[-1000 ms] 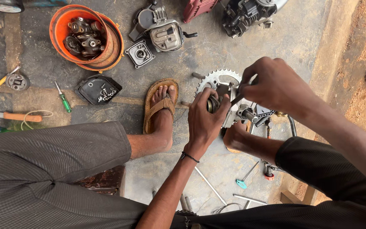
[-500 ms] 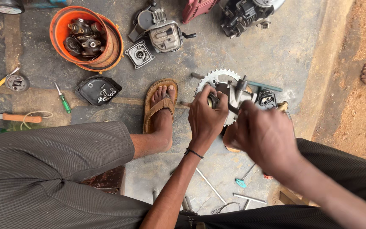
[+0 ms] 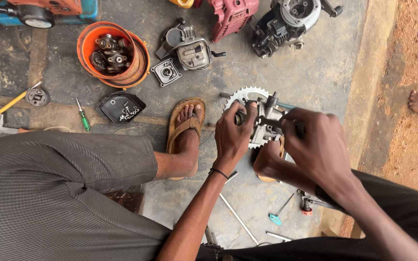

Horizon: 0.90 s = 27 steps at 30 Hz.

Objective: The person sits on the ground and assembles a small engine cylinder head, inserting a piston and securing it with bolts using a T-handle wrench. The person rotates the assembly to tighten fasteners and checks the fit of the components.

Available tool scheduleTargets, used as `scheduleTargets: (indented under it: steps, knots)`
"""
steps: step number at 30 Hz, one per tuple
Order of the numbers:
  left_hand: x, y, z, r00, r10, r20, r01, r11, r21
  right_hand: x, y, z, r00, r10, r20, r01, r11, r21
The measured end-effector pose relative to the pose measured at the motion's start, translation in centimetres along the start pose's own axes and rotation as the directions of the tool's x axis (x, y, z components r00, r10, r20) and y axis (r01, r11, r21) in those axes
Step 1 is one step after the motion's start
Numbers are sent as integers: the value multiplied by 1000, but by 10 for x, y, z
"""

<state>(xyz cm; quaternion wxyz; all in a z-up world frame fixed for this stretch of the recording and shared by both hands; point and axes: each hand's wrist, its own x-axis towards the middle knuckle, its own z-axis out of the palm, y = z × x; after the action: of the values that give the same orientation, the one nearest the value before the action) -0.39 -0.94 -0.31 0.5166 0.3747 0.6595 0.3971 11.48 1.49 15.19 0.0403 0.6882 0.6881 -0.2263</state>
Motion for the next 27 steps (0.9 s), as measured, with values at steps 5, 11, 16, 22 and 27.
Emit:
scheduleTargets:
  steps: [5,11,16,22,27]
  knots:
    - [-3,-7,-2,986,166,2,-166,984,-72,33,4,3,979,128,158,-137,989,53]
    - [-4,-8,-1,994,97,49,-92,991,-94,63,3,2,969,123,217,-118,992,-35]
    - [-6,-1,-4,991,133,-7,-134,990,-47,68,-18,8,993,19,116,1,985,-171]
    - [-6,7,-3,991,121,-60,-120,993,21,42,-28,18,996,-93,-8,87,959,-269]
    - [-3,7,0,994,84,-69,-83,996,23,27,-15,16,987,-151,-47,146,985,-91]
